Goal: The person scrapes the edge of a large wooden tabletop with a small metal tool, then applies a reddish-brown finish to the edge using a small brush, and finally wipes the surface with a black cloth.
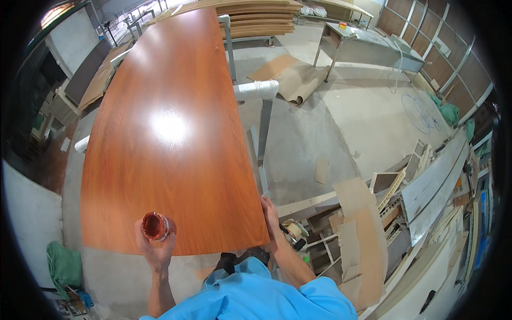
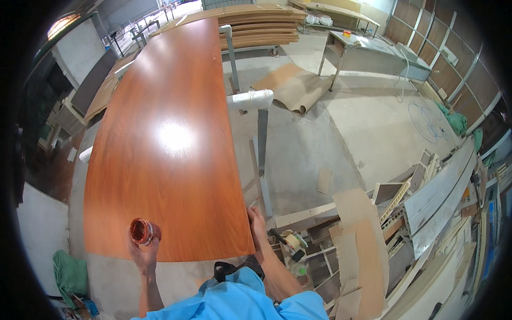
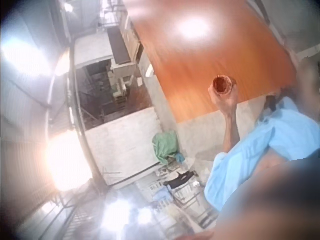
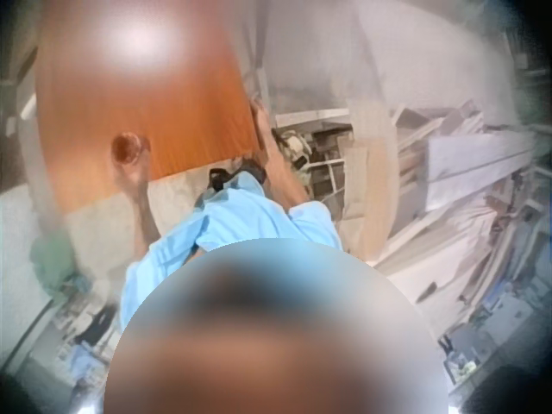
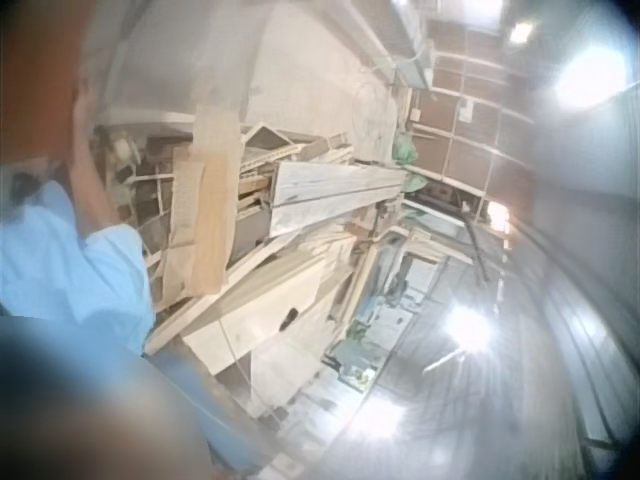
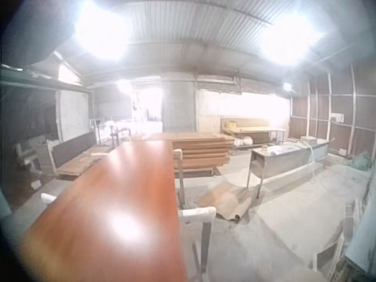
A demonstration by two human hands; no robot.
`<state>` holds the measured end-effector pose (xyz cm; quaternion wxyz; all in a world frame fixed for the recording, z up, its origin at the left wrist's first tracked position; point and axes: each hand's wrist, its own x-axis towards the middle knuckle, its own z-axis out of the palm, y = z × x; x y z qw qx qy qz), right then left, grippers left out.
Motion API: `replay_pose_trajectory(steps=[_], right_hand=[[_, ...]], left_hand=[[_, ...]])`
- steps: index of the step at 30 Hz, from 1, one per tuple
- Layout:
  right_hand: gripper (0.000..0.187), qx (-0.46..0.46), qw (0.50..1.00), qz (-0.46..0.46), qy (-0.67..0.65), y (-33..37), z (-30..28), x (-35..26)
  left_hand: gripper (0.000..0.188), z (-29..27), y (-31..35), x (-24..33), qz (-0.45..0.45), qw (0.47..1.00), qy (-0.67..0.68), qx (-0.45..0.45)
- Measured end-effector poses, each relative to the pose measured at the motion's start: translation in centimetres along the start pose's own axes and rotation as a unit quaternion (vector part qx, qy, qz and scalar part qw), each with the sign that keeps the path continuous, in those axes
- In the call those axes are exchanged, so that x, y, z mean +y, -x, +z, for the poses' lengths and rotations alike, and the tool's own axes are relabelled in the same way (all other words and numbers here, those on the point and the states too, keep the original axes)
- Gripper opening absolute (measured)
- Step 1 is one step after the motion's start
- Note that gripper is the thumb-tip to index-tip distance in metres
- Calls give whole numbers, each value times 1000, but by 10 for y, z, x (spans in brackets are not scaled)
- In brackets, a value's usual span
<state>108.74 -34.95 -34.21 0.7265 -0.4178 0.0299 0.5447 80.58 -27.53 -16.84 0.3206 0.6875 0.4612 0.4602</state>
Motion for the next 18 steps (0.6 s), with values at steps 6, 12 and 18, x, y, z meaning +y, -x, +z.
replay_pose_trajectory(steps=[6, 12, 18], right_hand=[[14, 50, 998, 38, 28, 32, 31, 61], [20, 85, 976, 52, 195, 72, 108, 198], [19, -41, 963, 108, 242, 68, 124, 194]], left_hand=[[47, -42, -3, -13, -18, 998, -51, 36], [48, -84, -3, 1, -5, 991, -109, 83], [45, -90, 5, 1, 9, 992, -82, 98]])
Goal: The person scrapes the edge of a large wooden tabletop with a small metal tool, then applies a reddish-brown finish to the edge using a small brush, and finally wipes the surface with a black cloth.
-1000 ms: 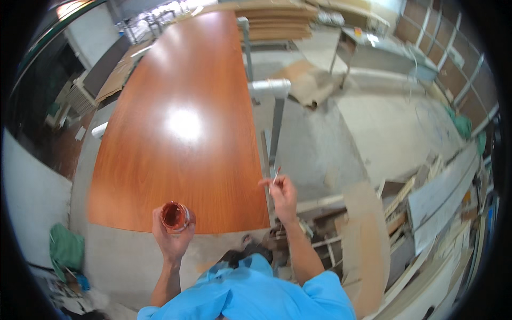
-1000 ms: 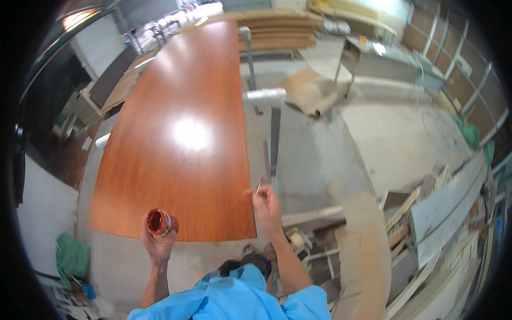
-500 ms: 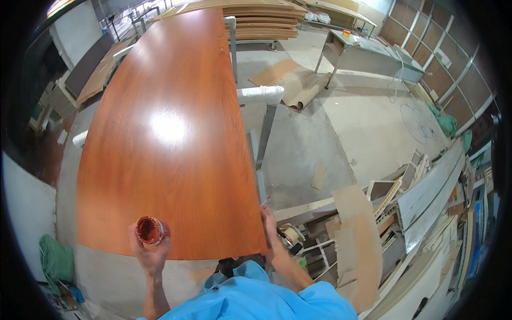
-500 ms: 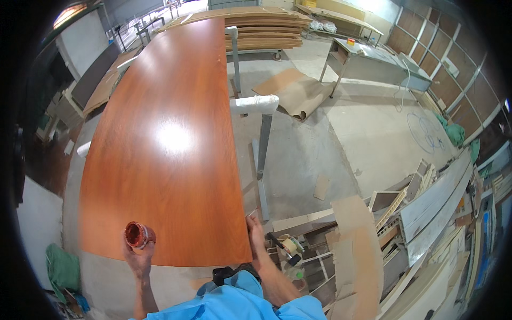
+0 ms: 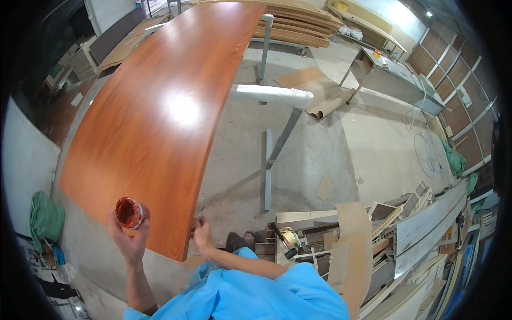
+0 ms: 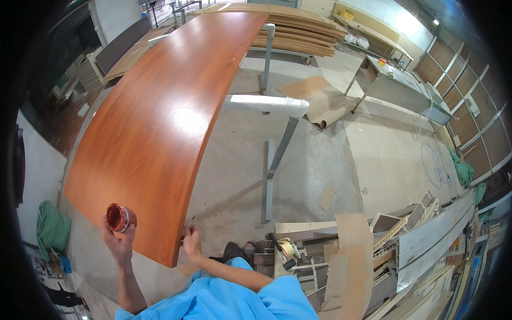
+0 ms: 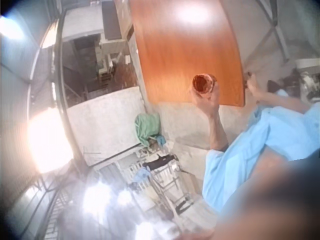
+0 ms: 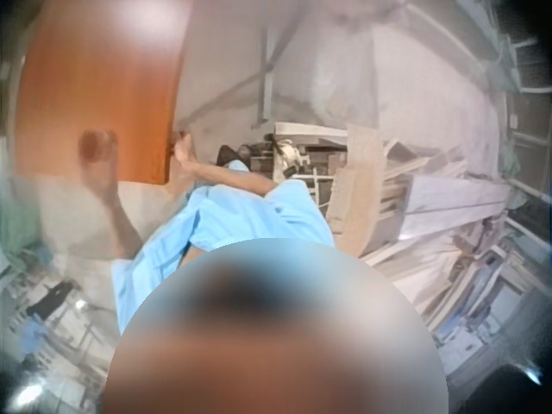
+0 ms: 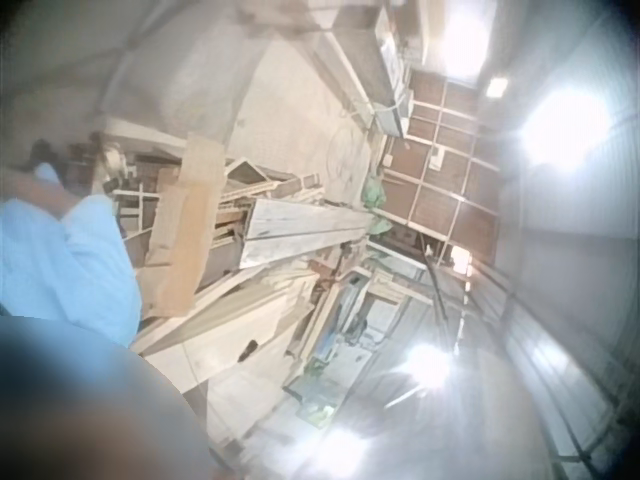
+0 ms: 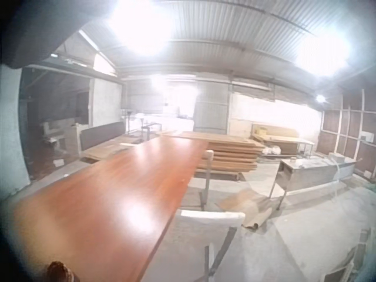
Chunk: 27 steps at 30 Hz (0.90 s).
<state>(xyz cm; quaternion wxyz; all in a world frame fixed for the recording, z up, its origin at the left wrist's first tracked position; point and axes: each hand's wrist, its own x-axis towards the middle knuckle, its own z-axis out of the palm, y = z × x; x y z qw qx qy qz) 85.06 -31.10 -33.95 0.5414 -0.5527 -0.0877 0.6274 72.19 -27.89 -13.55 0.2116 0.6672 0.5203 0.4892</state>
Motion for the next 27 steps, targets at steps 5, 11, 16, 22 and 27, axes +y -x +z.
replay_pose_trajectory(steps=[5, 11, 16, 22, 27], right_hand=[[14, -24, 984, -173, -34, -14, -57, -98], [13, -103, 921, -368, 74, -15, -91, -256], [7, -143, 745, -549, 350, -14, -62, -365], [17, -217, 594, -610, 479, -65, -26, -449], [15, -263, 501, -624, 539, -121, -18, -496]], left_hand=[[47, 20, 2, 6, -1, 1000, -9, -28], [57, 95, -31, -2, -28, 995, 34, -85], [61, 156, -89, -3, 29, 996, -14, -82], [65, 224, -162, 10, 63, 996, -2, -70], [69, 272, -199, 13, 96, 993, -55, -46]])
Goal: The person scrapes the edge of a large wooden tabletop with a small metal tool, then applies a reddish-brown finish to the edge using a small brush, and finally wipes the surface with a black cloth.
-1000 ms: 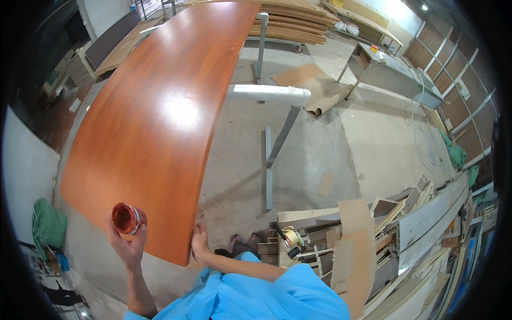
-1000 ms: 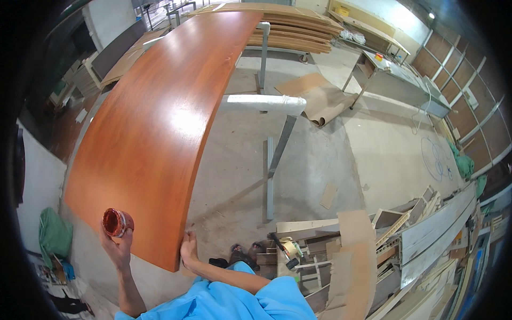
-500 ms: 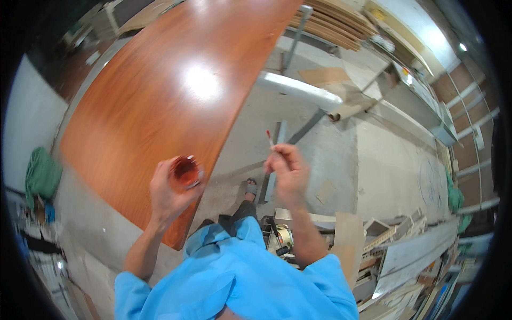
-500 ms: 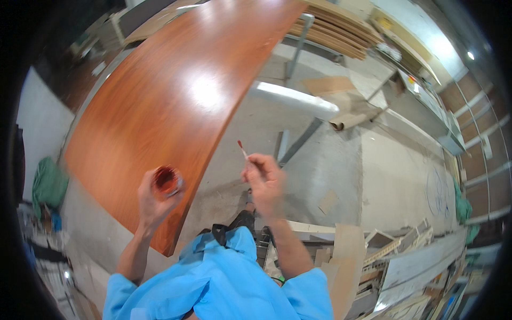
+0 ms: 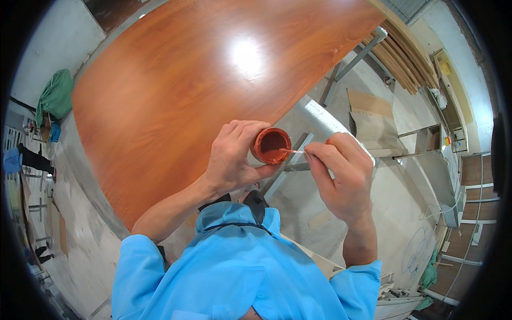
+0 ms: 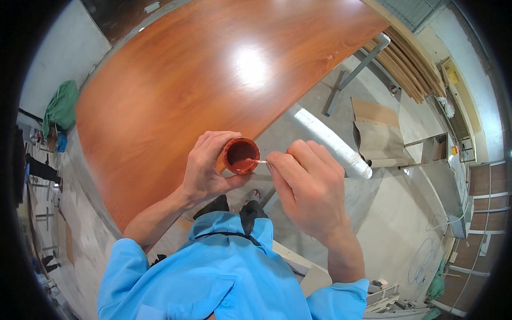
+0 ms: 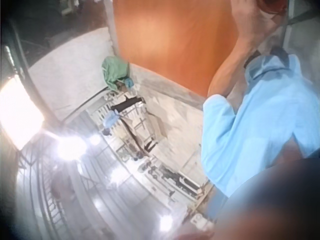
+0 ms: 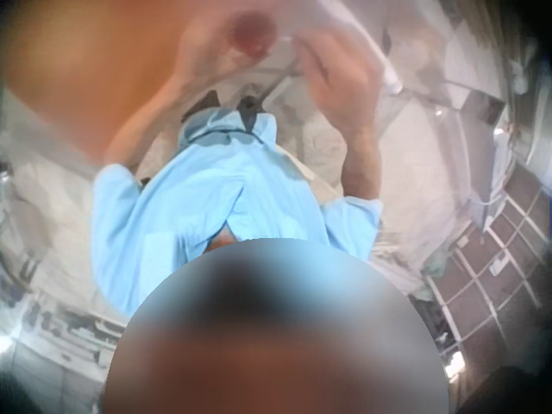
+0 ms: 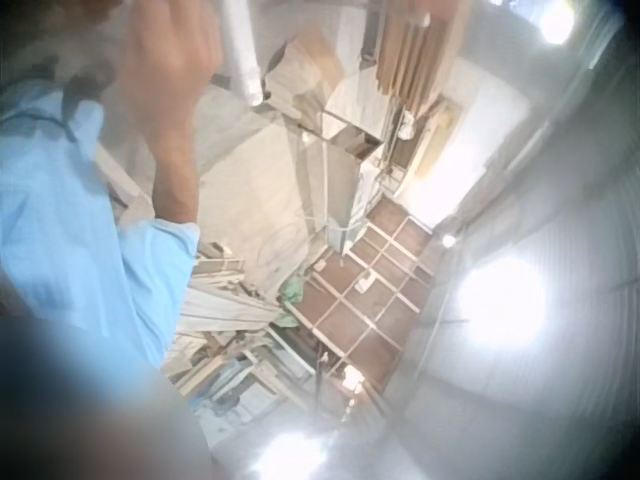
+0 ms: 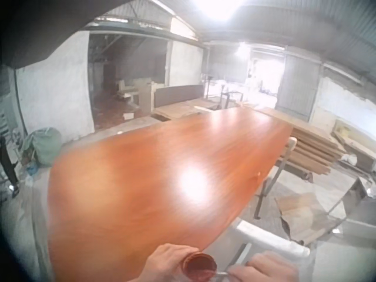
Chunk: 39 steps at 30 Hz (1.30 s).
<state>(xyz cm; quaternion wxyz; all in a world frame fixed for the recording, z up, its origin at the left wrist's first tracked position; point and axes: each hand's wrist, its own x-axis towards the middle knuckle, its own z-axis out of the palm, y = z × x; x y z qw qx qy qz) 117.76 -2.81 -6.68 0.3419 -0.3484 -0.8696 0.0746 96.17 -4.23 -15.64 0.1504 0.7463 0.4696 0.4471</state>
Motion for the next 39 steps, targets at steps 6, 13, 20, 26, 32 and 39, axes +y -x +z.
replay_pose_trajectory(steps=[6, 13, 20, 26, 32, 39], right_hand=[[15, -47, 998, -7, 32, -15, -3, 53], [13, -54, 997, 39, 32, -21, -4, 86], [12, -9, 984, 175, -45, -9, -6, 116], [7, 130, 922, 325, -167, 21, 23, 228], [7, 152, 894, 367, -206, 27, 79, 354], [8, 46, 952, 252, -166, 8, 107, 437]], left_hand=[[71, 33, -36, -8, 23, 999, -40, 11], [71, 46, -68, -28, 29, 998, -46, -19], [71, 54, -100, -45, 17, 998, -6, -64], [68, 78, -112, -65, -137, 989, 25, -51], [68, 121, -127, -93, -221, 975, 20, 11], [71, 157, -145, -117, -283, 953, -13, 105]])
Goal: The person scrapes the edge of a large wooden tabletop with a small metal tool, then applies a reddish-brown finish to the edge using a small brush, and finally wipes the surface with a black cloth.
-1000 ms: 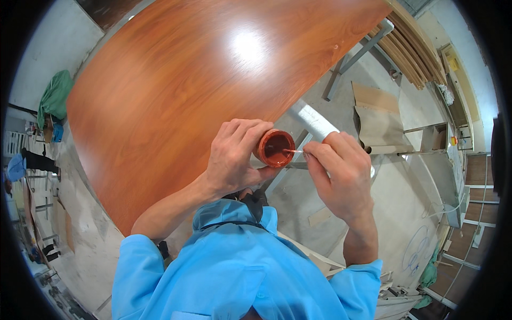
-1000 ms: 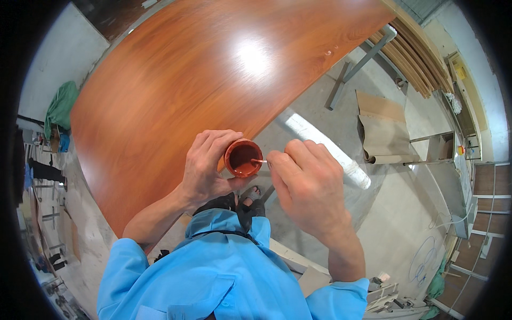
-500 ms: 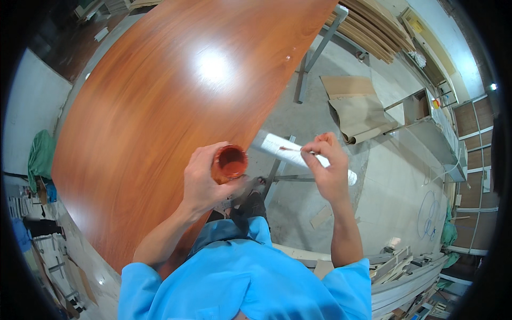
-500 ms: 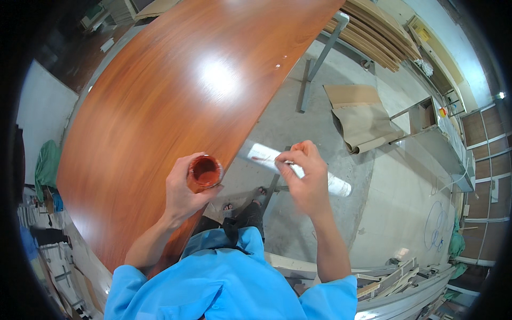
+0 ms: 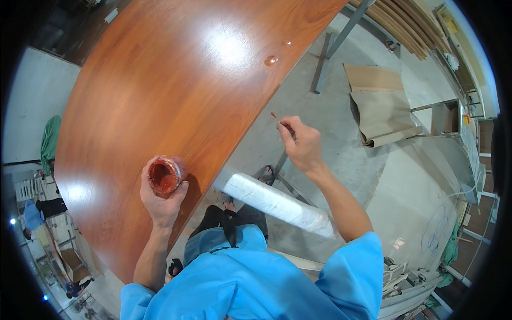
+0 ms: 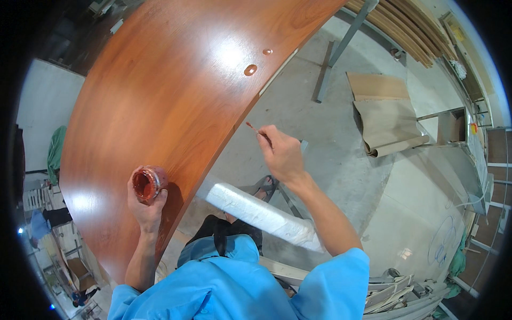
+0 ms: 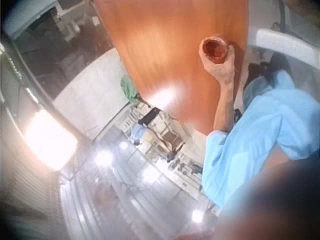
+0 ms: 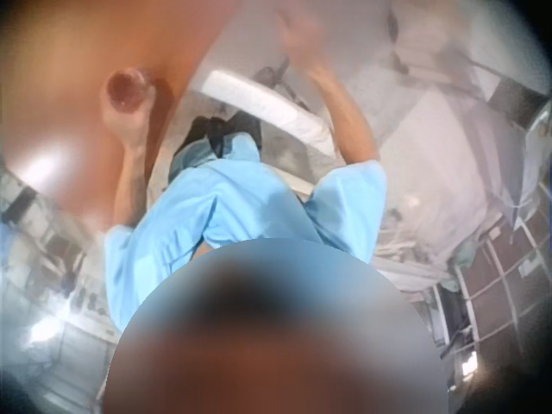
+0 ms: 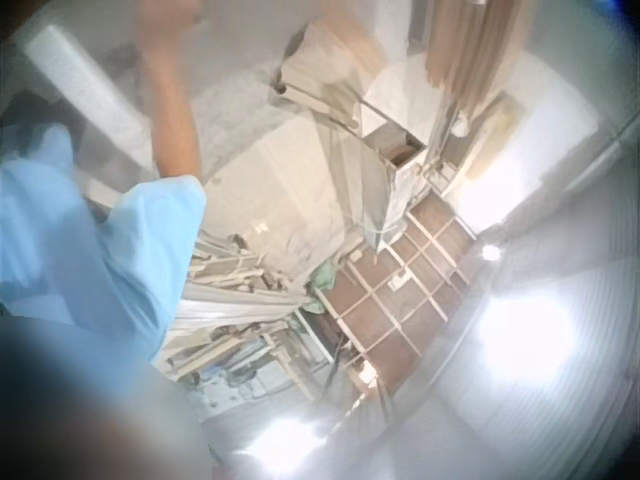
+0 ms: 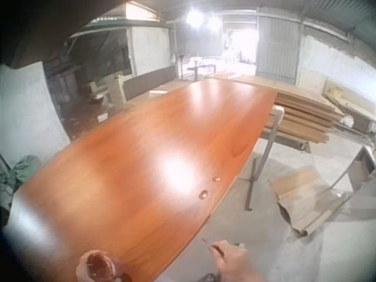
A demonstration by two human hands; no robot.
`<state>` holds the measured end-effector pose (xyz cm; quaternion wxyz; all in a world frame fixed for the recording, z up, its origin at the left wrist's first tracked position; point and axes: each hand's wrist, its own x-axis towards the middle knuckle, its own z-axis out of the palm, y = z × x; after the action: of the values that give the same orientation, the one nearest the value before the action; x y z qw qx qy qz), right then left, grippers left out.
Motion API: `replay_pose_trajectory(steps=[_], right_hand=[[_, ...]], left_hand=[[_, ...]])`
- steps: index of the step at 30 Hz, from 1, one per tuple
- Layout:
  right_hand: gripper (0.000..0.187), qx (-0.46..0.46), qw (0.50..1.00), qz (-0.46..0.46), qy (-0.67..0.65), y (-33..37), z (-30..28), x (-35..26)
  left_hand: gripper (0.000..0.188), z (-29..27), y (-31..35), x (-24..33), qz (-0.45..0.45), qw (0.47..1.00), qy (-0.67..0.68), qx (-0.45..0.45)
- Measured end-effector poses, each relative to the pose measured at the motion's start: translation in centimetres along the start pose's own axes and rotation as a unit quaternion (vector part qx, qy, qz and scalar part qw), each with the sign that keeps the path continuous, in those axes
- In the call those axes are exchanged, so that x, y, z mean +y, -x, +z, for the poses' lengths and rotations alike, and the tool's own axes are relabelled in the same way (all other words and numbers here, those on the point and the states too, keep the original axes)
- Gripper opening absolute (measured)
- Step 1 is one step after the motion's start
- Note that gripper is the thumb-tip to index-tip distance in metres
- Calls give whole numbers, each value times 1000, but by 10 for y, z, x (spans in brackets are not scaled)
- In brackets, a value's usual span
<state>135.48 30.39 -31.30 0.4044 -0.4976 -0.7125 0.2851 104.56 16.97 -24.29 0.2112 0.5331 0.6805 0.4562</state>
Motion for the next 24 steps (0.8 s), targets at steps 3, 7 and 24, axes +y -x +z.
replay_pose_trajectory(steps=[3, 7, 24], right_hand=[[8, -16, 999, -43, -10, -11, 7, 7], [7, -21, 996, -82, -19, -17, 16, 16], [9, 49, 998, -9, -25, -31, 28, 32]], left_hand=[[71, 8, -5, -5, -9, 999, -6, 31], [70, 12, -6, -9, -49, 997, -23, 53], [71, 5, -7, -10, -36, 996, -75, 43]])
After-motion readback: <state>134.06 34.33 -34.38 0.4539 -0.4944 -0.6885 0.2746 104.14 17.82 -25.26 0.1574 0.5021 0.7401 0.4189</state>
